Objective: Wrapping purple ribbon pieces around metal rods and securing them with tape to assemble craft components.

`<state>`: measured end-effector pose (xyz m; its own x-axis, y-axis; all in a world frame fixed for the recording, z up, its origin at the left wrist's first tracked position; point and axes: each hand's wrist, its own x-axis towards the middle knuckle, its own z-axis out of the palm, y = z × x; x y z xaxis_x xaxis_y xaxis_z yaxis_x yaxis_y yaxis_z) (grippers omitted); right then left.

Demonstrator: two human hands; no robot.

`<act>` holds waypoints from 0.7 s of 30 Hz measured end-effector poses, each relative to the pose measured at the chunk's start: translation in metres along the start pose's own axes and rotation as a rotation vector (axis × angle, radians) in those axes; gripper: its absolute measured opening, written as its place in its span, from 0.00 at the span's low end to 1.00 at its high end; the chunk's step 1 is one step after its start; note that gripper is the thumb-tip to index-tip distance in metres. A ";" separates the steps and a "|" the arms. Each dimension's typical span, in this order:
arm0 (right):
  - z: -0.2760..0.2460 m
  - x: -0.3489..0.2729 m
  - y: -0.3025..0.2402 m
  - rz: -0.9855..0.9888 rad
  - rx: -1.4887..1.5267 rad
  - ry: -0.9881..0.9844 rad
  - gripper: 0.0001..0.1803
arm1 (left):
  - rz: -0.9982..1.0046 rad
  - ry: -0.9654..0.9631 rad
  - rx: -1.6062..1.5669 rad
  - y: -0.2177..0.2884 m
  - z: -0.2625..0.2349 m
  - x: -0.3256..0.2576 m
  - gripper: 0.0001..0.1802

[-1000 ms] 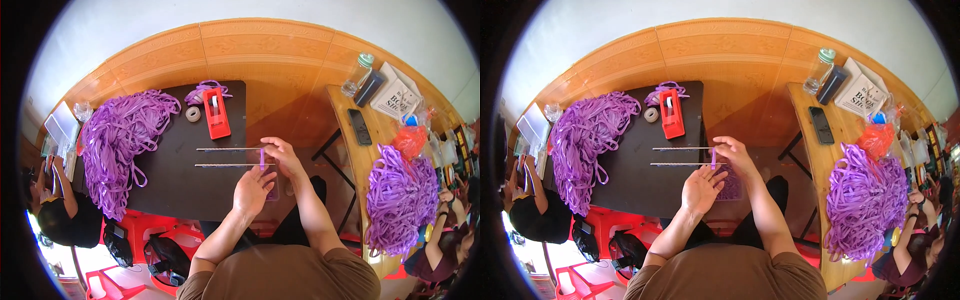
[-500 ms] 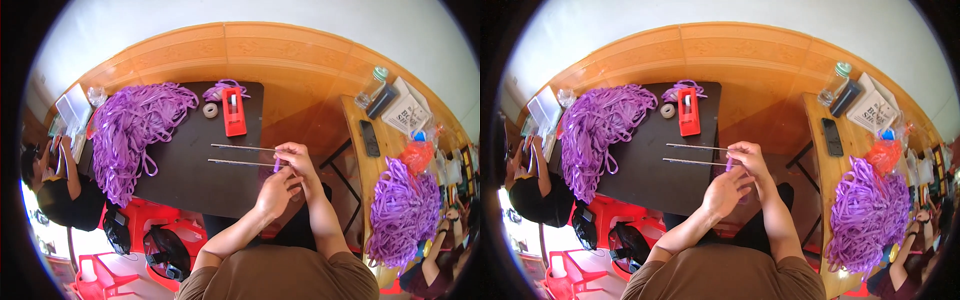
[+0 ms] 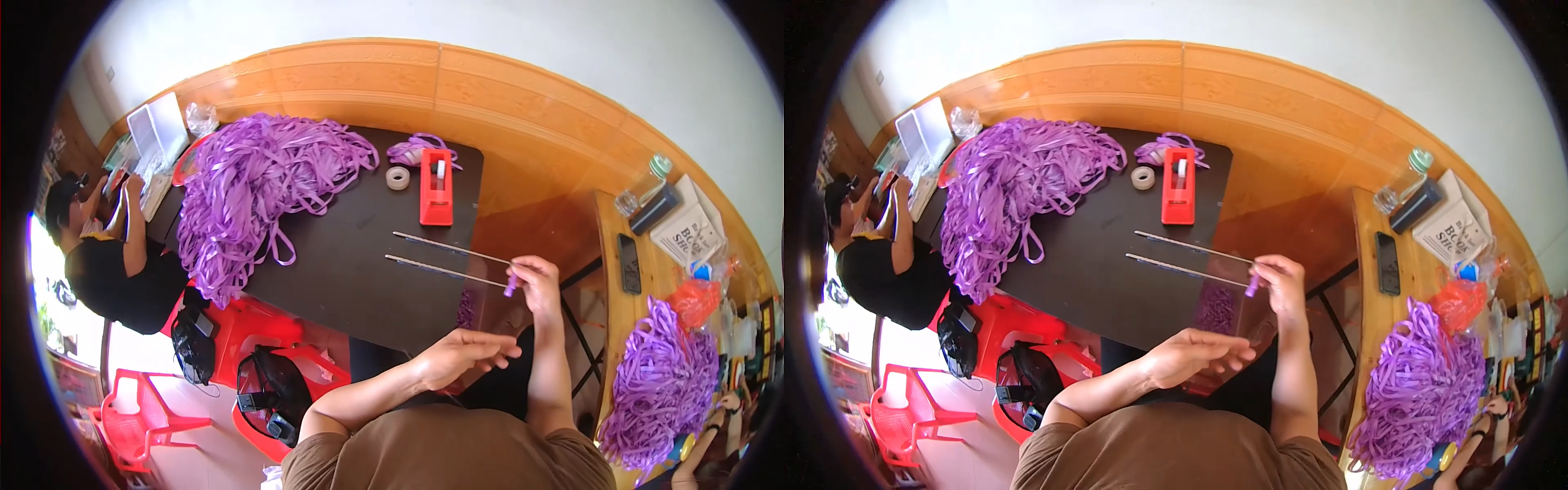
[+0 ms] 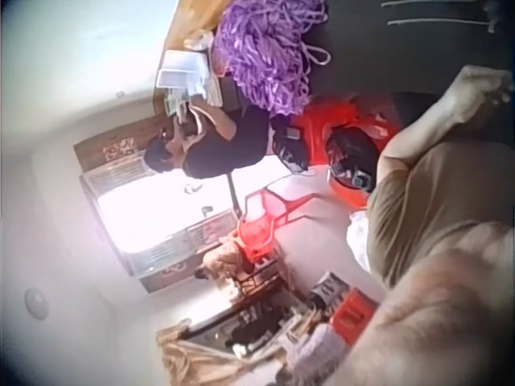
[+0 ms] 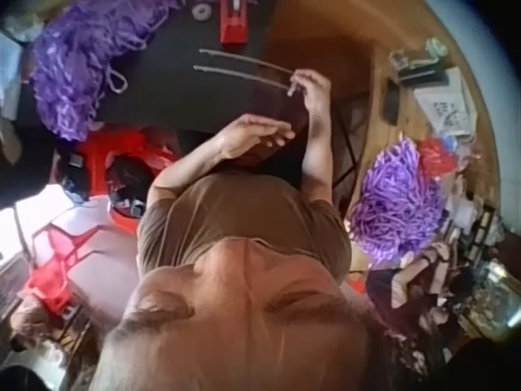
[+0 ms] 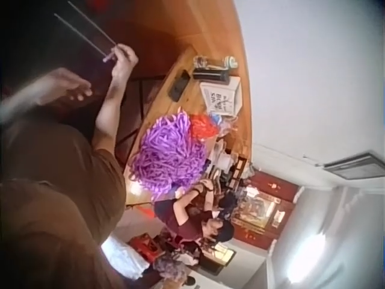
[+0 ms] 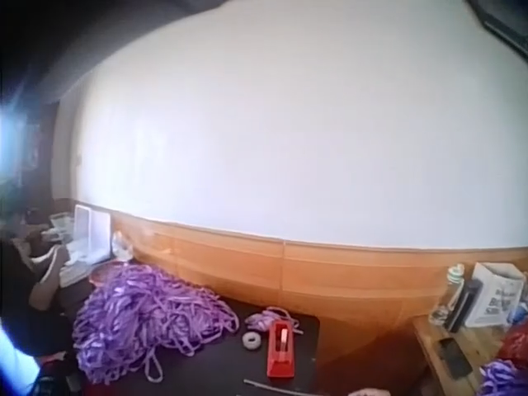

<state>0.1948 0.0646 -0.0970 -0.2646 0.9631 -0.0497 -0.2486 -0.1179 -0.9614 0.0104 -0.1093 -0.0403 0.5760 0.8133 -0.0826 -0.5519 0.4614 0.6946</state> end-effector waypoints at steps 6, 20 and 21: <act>-0.008 -0.016 0.031 -0.087 -0.145 0.103 0.06 | 0.081 -0.017 0.088 0.012 -0.001 -0.037 0.18; -0.042 -0.027 0.208 0.022 -0.859 -0.162 0.13 | 0.458 0.972 1.068 0.091 -0.045 -0.138 0.11; -0.041 -0.034 0.204 -0.029 -0.925 -0.157 0.10 | 0.743 1.115 1.578 0.115 -0.065 -0.142 0.15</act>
<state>0.1916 0.0173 -0.3025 -0.4090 0.9112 -0.0497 0.5644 0.2098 -0.7984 -0.1737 -0.1488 0.0049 -0.3312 0.7594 0.5600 0.7715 -0.1237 0.6241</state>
